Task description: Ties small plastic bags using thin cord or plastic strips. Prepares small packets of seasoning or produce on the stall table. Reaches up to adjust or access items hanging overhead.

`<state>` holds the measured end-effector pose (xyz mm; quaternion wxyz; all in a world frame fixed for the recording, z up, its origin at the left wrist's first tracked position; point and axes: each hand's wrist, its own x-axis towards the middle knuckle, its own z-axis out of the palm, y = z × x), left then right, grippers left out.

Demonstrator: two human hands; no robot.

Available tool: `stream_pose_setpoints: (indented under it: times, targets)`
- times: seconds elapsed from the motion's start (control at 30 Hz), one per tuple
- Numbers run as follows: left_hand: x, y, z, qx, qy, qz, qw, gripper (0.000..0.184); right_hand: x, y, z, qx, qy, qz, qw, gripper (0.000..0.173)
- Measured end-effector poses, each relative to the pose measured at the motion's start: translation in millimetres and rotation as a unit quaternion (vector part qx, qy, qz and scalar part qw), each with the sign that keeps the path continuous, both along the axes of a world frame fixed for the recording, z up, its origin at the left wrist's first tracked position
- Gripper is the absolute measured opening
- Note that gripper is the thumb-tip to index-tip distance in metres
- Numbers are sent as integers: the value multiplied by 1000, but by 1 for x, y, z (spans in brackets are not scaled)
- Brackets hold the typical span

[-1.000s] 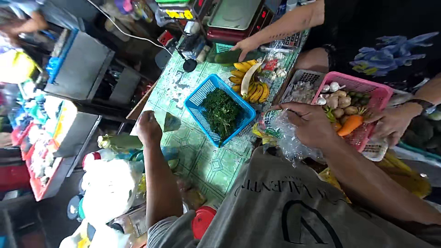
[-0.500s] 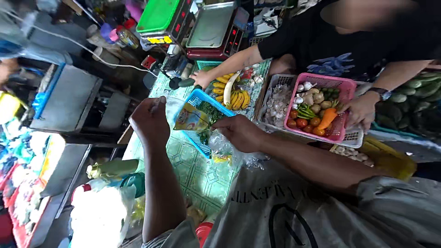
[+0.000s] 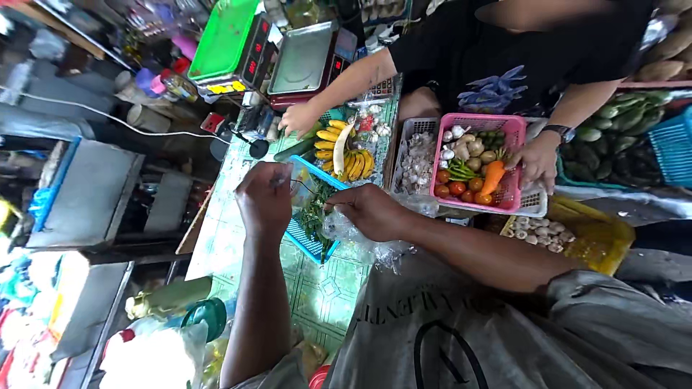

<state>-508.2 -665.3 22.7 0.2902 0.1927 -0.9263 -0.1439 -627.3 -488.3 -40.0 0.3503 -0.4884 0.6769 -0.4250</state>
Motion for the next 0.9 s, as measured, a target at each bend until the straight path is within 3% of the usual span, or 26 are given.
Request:
stream_pose_setpoints:
  times: [0.13, 0.23, 0.3, 0.4, 0.47, 0.53, 0.6, 0.67, 0.8, 0.9]
  targets:
    - [-14, 25, -16, -66, -41, -33, 996, 22, -10, 1, -4, 6, -1, 4, 1000, 28]
    - [-25, 63, -40, -74, -48, -100, 991, 15, -17, 7, -12, -28, -37, -65, 997, 15]
    - [-34, 82, -54, -60, -18, -128, 990, 14, -27, 18, -21, -52, -77, -118, 989, 24]
    - [-52, 98, -65, 30, -3, -173, 985, 15, -43, 38, -40, -85, -136, -170, 972, 49]
    - [-67, 105, -66, 141, 0, -245, 959, 13, -56, 52, -47, -115, -116, -166, 972, 69]
    - [-83, 95, -61, 288, 22, -315, 904, 21, -75, 66, -49, -141, -79, -162, 974, 50]
    - [-104, 68, -67, 387, 79, -263, 880, 37, -94, 80, -51, -133, -72, -182, 972, 31]
    - [-146, 30, -91, 411, 80, -132, 898, 36, -112, 96, -56, -117, -61, -213, 968, 27]
    - [-271, -25, -173, 383, -128, 63, 912, 43, -141, 129, -58, -105, -30, -254, 961, 30]
    - [-350, -38, -238, 329, -180, 178, 910, 72, -166, 156, -60, -126, 8, -268, 955, 30]
